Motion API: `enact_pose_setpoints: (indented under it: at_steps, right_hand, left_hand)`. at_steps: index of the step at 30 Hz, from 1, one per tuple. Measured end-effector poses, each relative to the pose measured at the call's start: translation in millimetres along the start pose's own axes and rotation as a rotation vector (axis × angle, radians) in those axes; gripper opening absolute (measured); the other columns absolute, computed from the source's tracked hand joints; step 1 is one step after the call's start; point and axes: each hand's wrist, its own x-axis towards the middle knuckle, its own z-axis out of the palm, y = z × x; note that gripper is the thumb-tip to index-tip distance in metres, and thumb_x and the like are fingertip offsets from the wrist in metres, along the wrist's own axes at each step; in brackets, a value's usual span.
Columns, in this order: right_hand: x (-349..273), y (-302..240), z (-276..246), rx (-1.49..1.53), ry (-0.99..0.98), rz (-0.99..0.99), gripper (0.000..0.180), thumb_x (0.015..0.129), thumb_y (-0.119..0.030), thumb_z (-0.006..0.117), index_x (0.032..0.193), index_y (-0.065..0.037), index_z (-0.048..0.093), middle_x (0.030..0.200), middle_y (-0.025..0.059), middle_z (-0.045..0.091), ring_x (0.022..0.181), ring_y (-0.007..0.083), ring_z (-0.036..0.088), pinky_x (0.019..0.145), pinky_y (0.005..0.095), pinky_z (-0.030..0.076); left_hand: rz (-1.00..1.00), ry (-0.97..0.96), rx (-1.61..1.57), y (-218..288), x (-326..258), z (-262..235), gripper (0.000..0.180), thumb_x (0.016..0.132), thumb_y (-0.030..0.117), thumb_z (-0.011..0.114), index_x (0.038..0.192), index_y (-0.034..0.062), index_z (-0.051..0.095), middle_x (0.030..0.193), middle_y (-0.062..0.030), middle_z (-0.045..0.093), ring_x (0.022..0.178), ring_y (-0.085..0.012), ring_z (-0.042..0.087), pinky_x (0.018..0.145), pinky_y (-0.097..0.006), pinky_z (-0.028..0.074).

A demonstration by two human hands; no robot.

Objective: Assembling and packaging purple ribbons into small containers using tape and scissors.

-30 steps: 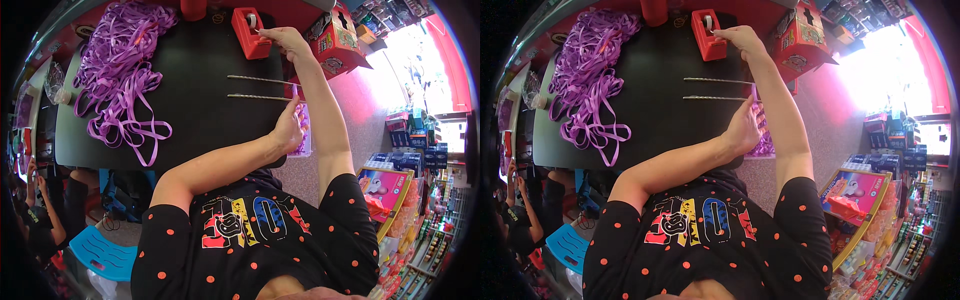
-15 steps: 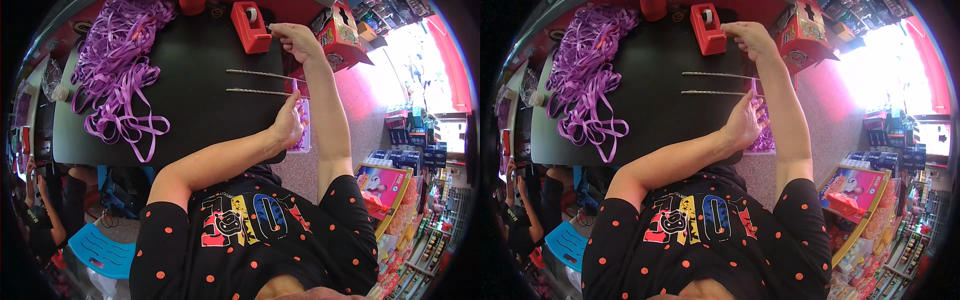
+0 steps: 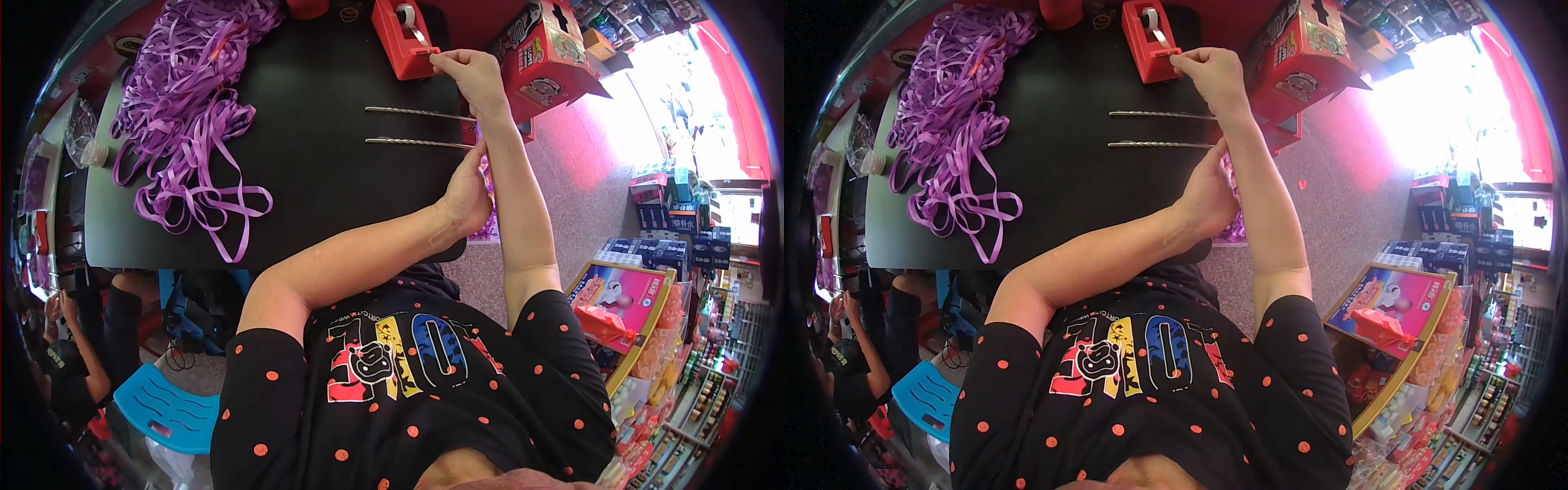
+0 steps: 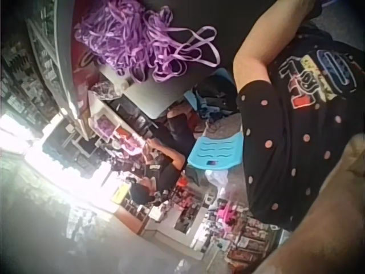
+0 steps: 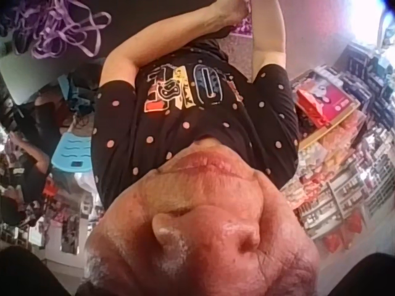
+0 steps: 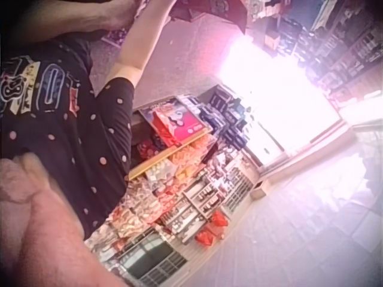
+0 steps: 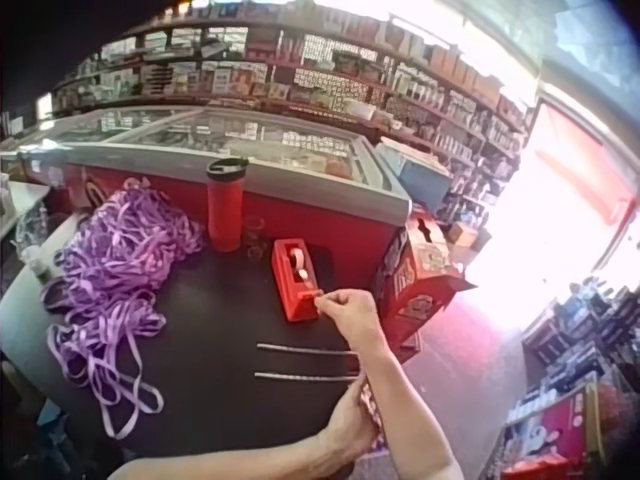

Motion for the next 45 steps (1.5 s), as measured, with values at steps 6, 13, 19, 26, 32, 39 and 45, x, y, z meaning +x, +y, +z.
enact_pose_setpoints:
  at_steps: [6, 13, 19, 26, 32, 39, 45]
  right_hand:
    - [-9, -9, 7, -0.557, 0.182, -0.243, 0.02, 0.076, -0.026, 0.067, 0.082, -0.007, 0.072, 0.069, 0.0096, 0.066, 0.067, 0.0193, 0.065, 0.065, 0.0304, 0.049]
    - [-47, 11, -48, 0.086, -0.081, 0.096, 0.023, 0.085, -0.022, 0.064, 0.091, 0.0, 0.07, 0.079, 0.0047, 0.068, 0.069, 0.0115, 0.062, 0.065, 0.0242, 0.048]
    - [-107, 22, -100, 0.042, -0.183, 0.169, 0.021, 0.084, -0.012, 0.065, 0.096, 0.003, 0.068, 0.083, 0.0057, 0.067, 0.079, 0.0102, 0.061, 0.072, 0.0226, 0.048]
    - [-142, 22, -105, -0.201, -0.152, 0.136, 0.021, 0.079, -0.016, 0.066, 0.092, -0.001, 0.07, 0.08, 0.0049, 0.069, 0.075, 0.0086, 0.062, 0.072, 0.0245, 0.048]
    - [-152, 21, -104, -0.296, -0.103, 0.12, 0.022, 0.079, -0.019, 0.066, 0.093, -0.003, 0.071, 0.08, 0.007, 0.07, 0.074, 0.0109, 0.064, 0.072, 0.0262, 0.05]
    - [-155, 13, -101, -0.412, -0.065, 0.127, 0.023, 0.08, -0.022, 0.065, 0.093, -0.005, 0.071, 0.08, 0.0099, 0.07, 0.074, 0.015, 0.066, 0.072, 0.0284, 0.05]
    - [-156, 22, -103, -0.357, -0.056, 0.11, 0.022, 0.079, -0.022, 0.065, 0.093, -0.006, 0.071, 0.078, 0.0086, 0.07, 0.071, 0.0134, 0.065, 0.071, 0.0279, 0.05]
  left_hand:
    - [-0.029, 0.003, 0.009, 1, 1, -3, 0.04, 0.096, 0.038, 0.043, 0.126, 0.0115, 0.043, 0.122, -0.0032, 0.049, 0.113, -0.0184, 0.048, 0.098, -0.035, 0.037]
    - [-0.001, 0.238, 0.118, -13, 9, -22, 0.037, 0.092, 0.04, 0.049, 0.117, 0.0129, 0.045, 0.115, -0.0011, 0.049, 0.111, -0.0187, 0.042, 0.099, -0.041, 0.029]
    - [0.093, 0.187, 0.216, -12, 10, -26, 0.019, 0.087, 0.023, 0.059, 0.101, 0.0177, 0.047, 0.103, 0.0018, 0.049, 0.094, -0.015, 0.043, 0.086, -0.037, 0.035]
    - [0.058, 0.213, 0.348, -11, 12, -27, 0.035, 0.086, 0.01, 0.061, 0.112, 0.0166, 0.039, 0.1, 0.0002, 0.05, 0.084, -0.0112, 0.048, 0.081, -0.034, 0.04]
    - [0.035, 0.245, 0.34, -12, 8, -25, 0.043, 0.086, 0.009, 0.06, 0.121, 0.0179, 0.036, 0.102, -0.0001, 0.05, 0.085, -0.0115, 0.047, 0.083, -0.035, 0.039]
    - [0.033, 0.226, 0.352, -12, 8, -27, 0.048, 0.086, 0.008, 0.06, 0.125, 0.018, 0.034, 0.108, -0.0014, 0.048, 0.09, -0.0136, 0.045, 0.083, -0.036, 0.038]
    - [0.03, 0.235, 0.368, -11, 9, -28, 0.051, 0.085, 0.008, 0.061, 0.127, 0.0185, 0.033, 0.109, -0.0018, 0.048, 0.09, -0.0141, 0.045, 0.083, -0.035, 0.039]
